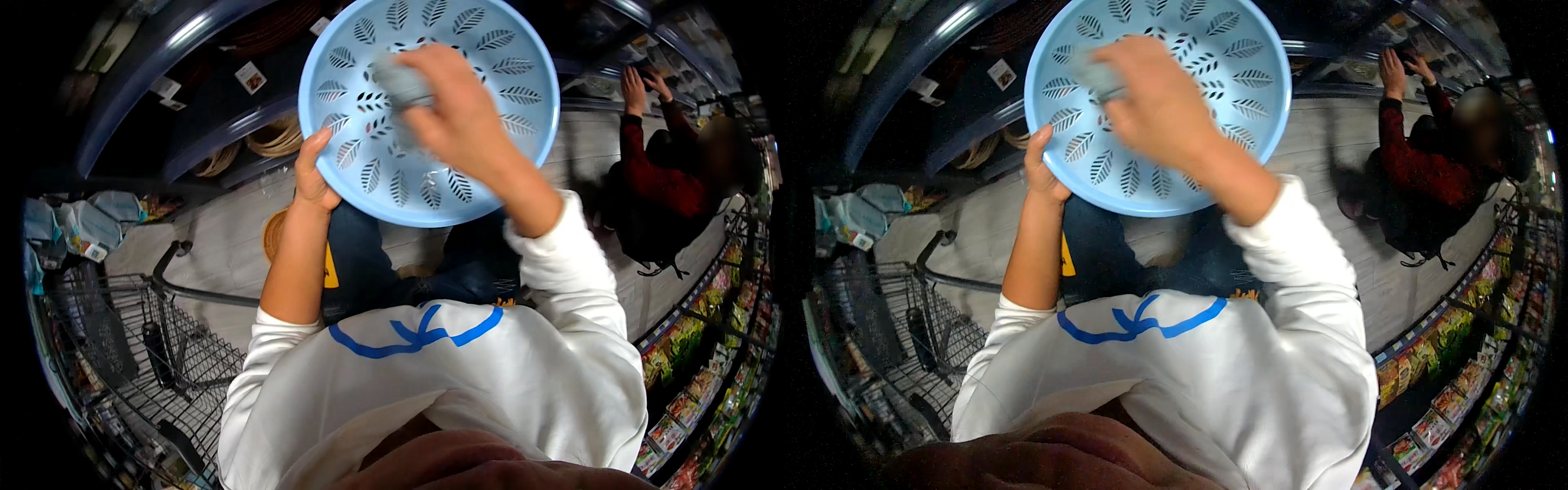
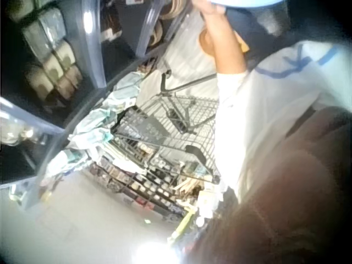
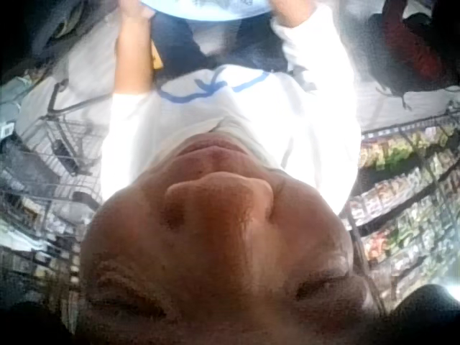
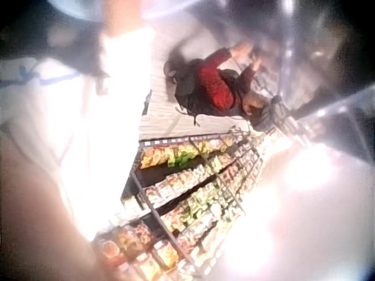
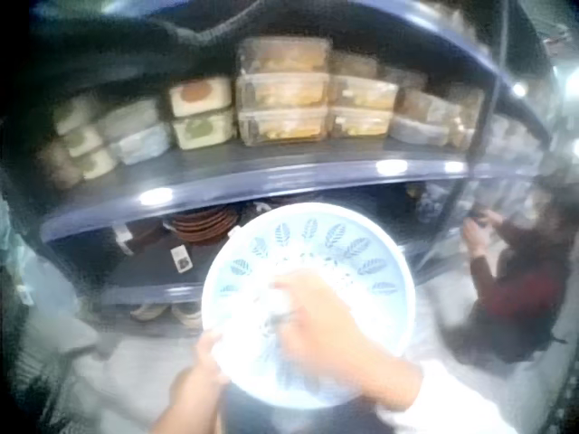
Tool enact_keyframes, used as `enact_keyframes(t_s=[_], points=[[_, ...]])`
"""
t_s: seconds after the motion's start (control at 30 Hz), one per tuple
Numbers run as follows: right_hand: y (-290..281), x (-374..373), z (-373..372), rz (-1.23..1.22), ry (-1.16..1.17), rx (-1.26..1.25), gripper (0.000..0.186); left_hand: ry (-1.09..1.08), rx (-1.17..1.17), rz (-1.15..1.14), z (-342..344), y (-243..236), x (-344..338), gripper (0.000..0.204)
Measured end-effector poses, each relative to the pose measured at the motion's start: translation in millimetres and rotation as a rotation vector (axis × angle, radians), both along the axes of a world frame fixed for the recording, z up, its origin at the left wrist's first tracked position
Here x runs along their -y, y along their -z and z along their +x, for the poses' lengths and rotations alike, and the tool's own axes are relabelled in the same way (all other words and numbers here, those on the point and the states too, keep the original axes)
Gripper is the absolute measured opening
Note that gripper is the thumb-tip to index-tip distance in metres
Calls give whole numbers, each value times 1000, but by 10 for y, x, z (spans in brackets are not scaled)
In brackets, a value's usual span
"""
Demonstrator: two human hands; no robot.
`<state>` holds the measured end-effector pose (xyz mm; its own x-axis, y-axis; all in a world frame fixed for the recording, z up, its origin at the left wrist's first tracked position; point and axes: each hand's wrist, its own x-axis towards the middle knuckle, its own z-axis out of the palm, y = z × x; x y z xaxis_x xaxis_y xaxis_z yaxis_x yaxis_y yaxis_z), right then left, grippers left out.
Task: The person sits on the floor in a store aisle and wipes several woven and plastic baskets with a cloth. They pick up each basket, wipe the interior and exterior surfaces, and place them back on the shelf or on their lap.
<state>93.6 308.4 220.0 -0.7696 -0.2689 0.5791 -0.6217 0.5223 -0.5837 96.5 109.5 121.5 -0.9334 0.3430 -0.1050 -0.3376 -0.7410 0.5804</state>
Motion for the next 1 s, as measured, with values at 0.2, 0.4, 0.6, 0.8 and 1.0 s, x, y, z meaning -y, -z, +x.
enact_keyframes(t_s=[0.2, 0.4, 0.6, 0.8, 1.0], points=[[149, 648, -347, 634, -29, -649, 37, 18, 57, 26, 42, 204, 92, 58], [-367, 40, -895, 677, 263, -518, 26, 24, -28, -34, 85, 59, 80, 60], [-155, -834, -568, 613, 538, -169, 39, 64, -63, -45, 88, 160, 160, 62], [416, -1289, 254, 47, 479, 285, 34, 31, -49, -32, 164, 92, 142, 60], [864, -1062, 768, -612, 459, 551, 39, 71, -88, -56, 212, 171, 233, 63]])
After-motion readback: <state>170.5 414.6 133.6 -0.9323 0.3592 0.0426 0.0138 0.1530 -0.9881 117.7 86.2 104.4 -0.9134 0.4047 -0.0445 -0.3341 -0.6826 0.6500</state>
